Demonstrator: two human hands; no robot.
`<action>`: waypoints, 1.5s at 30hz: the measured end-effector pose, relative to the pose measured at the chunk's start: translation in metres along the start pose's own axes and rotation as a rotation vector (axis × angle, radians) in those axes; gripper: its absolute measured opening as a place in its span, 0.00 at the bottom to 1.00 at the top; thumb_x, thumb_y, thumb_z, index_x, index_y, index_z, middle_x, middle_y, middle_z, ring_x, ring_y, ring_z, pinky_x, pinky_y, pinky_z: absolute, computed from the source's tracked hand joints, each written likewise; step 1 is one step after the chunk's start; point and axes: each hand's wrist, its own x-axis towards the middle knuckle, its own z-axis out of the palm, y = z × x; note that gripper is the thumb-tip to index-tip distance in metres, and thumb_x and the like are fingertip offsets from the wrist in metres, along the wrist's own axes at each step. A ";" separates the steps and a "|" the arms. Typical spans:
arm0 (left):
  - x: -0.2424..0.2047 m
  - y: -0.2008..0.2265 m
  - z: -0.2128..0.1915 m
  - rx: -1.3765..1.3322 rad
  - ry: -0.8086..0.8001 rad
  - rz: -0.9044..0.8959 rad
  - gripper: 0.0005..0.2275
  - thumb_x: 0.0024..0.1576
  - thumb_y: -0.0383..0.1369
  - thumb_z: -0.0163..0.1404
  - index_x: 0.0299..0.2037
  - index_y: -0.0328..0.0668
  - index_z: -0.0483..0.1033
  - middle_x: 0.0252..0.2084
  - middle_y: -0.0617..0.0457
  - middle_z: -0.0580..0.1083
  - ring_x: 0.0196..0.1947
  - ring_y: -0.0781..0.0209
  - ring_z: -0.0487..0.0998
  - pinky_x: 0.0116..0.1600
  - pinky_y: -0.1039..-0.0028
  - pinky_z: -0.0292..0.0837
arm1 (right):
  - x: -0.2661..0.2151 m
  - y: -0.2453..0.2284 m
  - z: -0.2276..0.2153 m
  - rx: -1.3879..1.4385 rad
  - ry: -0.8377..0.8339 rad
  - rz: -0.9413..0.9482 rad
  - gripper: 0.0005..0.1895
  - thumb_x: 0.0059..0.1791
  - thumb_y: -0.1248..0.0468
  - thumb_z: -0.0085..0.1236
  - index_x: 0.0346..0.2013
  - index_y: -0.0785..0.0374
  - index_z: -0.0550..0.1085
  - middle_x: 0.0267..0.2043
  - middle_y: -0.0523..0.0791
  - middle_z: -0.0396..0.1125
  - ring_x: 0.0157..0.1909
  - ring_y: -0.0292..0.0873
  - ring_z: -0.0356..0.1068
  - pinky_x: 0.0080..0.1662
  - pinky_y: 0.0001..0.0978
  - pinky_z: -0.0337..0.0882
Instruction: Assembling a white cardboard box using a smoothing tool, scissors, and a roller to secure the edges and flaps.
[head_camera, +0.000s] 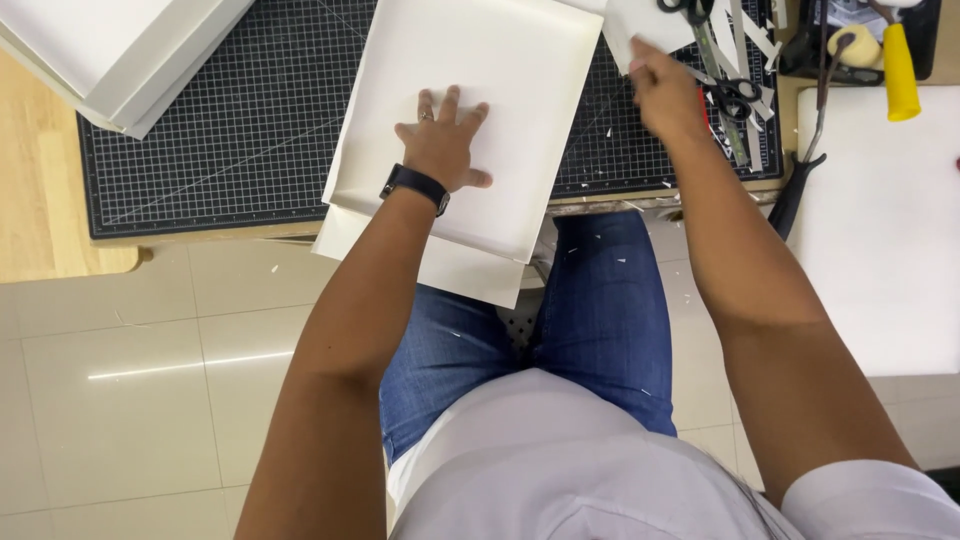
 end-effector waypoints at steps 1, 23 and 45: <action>-0.004 0.000 -0.004 -0.027 -0.022 0.002 0.47 0.51 0.61 0.58 0.77 0.68 0.42 0.80 0.51 0.36 0.77 0.32 0.36 0.62 0.32 0.62 | 0.008 0.013 0.002 -0.082 0.116 -0.155 0.21 0.61 0.56 0.39 0.70 0.43 0.65 0.54 0.40 0.69 0.38 0.36 0.66 0.42 0.33 0.67; -0.008 0.000 -0.002 -0.076 -0.004 -0.015 0.47 0.51 0.59 0.63 0.77 0.68 0.44 0.78 0.50 0.41 0.75 0.34 0.43 0.62 0.30 0.60 | -0.189 0.087 0.039 -0.431 -0.214 -0.553 0.22 0.61 0.55 0.45 0.72 0.40 0.66 0.41 0.43 0.73 0.27 0.41 0.66 0.32 0.37 0.66; -0.065 0.019 0.071 -0.414 0.171 0.598 0.14 0.57 0.39 0.60 0.53 0.53 0.82 0.35 0.52 0.79 0.39 0.47 0.83 0.50 0.54 0.76 | -0.224 0.080 0.064 0.463 -0.017 0.018 0.22 0.63 0.57 0.37 0.71 0.57 0.63 0.31 0.51 0.70 0.23 0.40 0.69 0.21 0.26 0.71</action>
